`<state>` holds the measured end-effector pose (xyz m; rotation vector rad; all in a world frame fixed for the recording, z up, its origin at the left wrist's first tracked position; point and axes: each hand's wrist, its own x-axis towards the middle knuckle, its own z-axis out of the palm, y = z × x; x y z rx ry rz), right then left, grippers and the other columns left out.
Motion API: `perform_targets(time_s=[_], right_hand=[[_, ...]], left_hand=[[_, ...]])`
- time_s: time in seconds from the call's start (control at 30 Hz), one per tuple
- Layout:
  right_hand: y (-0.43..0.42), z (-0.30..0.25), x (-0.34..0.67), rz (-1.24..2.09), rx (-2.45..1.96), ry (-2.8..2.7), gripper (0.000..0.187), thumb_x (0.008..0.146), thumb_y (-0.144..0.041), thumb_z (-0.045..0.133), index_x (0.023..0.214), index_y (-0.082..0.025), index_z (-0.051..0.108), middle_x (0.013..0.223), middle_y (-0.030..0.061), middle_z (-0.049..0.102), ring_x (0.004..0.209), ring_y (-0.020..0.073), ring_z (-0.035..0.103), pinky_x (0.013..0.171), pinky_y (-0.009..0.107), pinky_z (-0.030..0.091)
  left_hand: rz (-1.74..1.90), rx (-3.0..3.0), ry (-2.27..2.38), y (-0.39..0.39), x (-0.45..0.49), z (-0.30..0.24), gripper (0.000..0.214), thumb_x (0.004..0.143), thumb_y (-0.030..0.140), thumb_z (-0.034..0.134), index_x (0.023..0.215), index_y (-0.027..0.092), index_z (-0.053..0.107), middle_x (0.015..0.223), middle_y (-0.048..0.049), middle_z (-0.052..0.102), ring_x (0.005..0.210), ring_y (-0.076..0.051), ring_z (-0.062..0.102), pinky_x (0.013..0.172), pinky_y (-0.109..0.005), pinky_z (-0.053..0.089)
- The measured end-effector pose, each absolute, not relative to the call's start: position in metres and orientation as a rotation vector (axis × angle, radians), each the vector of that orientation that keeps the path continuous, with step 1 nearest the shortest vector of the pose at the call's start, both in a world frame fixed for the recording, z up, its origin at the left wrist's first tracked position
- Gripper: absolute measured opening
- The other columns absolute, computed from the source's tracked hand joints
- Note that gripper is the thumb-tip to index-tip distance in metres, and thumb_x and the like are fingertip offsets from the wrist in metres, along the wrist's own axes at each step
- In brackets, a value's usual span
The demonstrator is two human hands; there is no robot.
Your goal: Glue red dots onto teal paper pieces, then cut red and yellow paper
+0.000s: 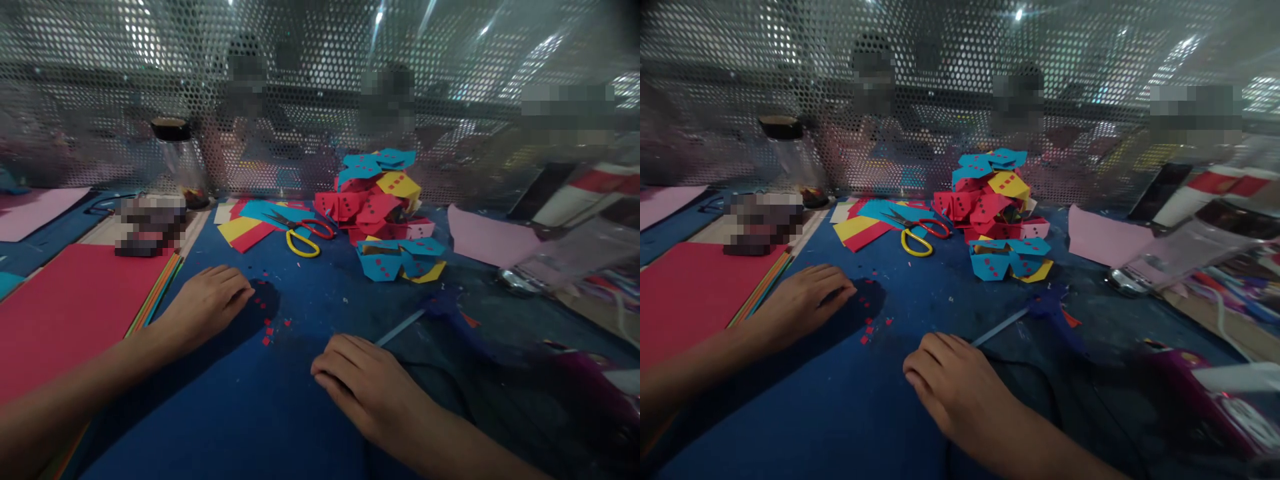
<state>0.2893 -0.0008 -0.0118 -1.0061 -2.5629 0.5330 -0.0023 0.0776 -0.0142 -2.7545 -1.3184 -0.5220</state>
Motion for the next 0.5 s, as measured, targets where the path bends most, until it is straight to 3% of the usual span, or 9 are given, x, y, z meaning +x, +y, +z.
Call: perform_targets(time_s=[0.23,0.33,0.5], right_hand=[[0.001,-0.013,0.288,0.481,-1.038,-2.572,0.014,0.097,-0.014,0.051,0.093,-0.020,0.063,0.089,0.0023,0.063,0.079,0.0162,0.058,0.071,0.029,0.044],[0.001,-0.013,0.288,0.467,-1.026,-2.566,0.014,0.098,-0.014,0.050,0.095,-0.021,0.063,0.088,0.0025,0.064,0.079,0.0168,0.059,0.071,0.029,0.045],[0.002,-0.016,0.290,0.482,-1.005,-2.568,0.016,0.099,-0.014,0.048,0.096,-0.021,0.062,0.090,0.0031,0.064,0.082,0.0172,0.060,0.072,0.029,0.046]], left_hand=[[-0.562,-2.760,-1.331,0.070,-0.009,-0.009,0.019,0.098,0.017,0.046,0.097,0.018,0.065,0.094,-0.0066,0.071,0.087,-0.023,0.067,0.080,-0.040,0.052],[-0.525,-2.724,-1.385,0.057,-0.027,-0.005,0.021,0.100,0.025,0.045,0.096,0.020,0.066,0.094,-0.0063,0.072,0.088,-0.023,0.068,0.079,-0.039,0.053],[-0.560,-2.587,-1.640,0.018,-0.076,-0.002,0.031,0.101,0.045,0.046,0.116,0.026,0.065,0.113,-0.0064,0.074,0.097,-0.026,0.073,0.079,-0.039,0.059]])
